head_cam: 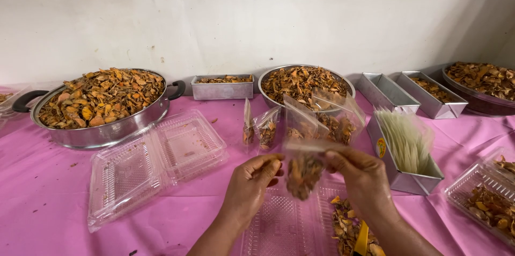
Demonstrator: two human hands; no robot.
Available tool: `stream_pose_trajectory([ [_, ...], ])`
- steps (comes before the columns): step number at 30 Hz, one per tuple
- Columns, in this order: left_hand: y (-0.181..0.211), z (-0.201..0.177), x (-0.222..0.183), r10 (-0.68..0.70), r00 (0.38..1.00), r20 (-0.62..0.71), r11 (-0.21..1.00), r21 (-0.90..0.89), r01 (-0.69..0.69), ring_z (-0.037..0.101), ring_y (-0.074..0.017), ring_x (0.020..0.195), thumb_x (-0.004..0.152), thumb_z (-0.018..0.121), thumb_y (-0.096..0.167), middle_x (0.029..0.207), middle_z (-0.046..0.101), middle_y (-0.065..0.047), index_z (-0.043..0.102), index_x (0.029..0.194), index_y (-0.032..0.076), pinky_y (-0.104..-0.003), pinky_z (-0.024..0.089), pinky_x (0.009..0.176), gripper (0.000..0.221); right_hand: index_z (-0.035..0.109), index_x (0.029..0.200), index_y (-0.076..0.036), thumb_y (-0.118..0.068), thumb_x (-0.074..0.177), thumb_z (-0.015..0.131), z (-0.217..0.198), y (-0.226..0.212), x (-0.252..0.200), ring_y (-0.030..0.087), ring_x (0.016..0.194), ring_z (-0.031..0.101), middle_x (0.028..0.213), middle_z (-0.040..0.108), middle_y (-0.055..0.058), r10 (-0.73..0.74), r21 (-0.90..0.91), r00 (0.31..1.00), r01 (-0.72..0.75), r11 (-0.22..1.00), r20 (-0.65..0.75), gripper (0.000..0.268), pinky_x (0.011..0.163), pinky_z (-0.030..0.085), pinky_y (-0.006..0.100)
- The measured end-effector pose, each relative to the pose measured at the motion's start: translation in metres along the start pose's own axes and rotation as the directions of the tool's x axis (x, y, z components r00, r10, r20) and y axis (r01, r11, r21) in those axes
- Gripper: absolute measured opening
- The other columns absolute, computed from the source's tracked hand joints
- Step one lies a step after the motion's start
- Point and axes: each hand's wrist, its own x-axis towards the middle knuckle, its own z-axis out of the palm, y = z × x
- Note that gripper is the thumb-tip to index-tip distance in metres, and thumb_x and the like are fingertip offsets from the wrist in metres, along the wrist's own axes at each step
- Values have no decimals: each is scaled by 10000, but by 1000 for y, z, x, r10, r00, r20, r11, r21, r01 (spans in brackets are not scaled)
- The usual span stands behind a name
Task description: The person is sealing small plastic bags of dried turmeric and then using a brush to arrange individual turmeric pieces into a plastic tray.
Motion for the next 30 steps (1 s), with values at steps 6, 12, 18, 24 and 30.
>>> stream_pose_trajectory([
  [6, 4, 4, -4, -224, 973, 47, 932, -281, 228, 719, -301, 924, 970, 586, -42, 1091, 747, -220, 716, 1206, -63, -388, 631, 829, 270, 738, 1058, 83, 39, 966, 633, -1, 4, 8, 312, 774, 690, 969, 746, 243, -58, 421, 998, 69, 904, -40, 146, 661, 644, 419],
  [12, -6, 3, 4, -310, 950, 45, 726, -634, 268, 673, -370, 831, 952, 531, -183, 996, 688, -301, 677, 1137, -119, -459, 618, 759, 245, 718, 1051, 93, 90, 897, 664, 7, -2, 2, 373, 782, 781, 1005, 761, 270, -153, 388, 988, 131, 912, 25, 164, 778, 696, 479],
  [18, 7, 3, 4, -160, 987, -17, 700, -707, 102, 649, -317, 914, 886, 655, 49, 1125, 657, -208, 585, 1317, 8, -386, 573, 805, 438, 624, 857, 13, -3, 919, 687, 11, 4, 1, 278, 792, 776, 830, 722, 155, -178, 178, 984, 170, 969, 29, 89, 785, 736, 487],
  [24, 12, 16, -7, -220, 969, -115, 843, -522, 129, 664, -332, 1103, 699, 773, -95, 1092, 707, -182, 584, 1412, 40, -442, 523, 1042, 749, 632, 857, 40, 18, 952, 630, 21, 1, -3, 405, 866, 806, 955, 773, 249, -76, 388, 995, 48, 920, 57, 97, 785, 707, 558],
  [30, 10, 17, -9, -117, 963, -243, 901, -433, 0, 730, -278, 935, 754, 800, -97, 933, 742, -161, 667, 1261, 2, -394, 631, 940, 533, 653, 878, 46, 14, 953, 618, 22, -6, -9, 444, 878, 798, 1052, 768, 246, -110, 431, 990, 64, 900, 83, 89, 766, 699, 568],
])
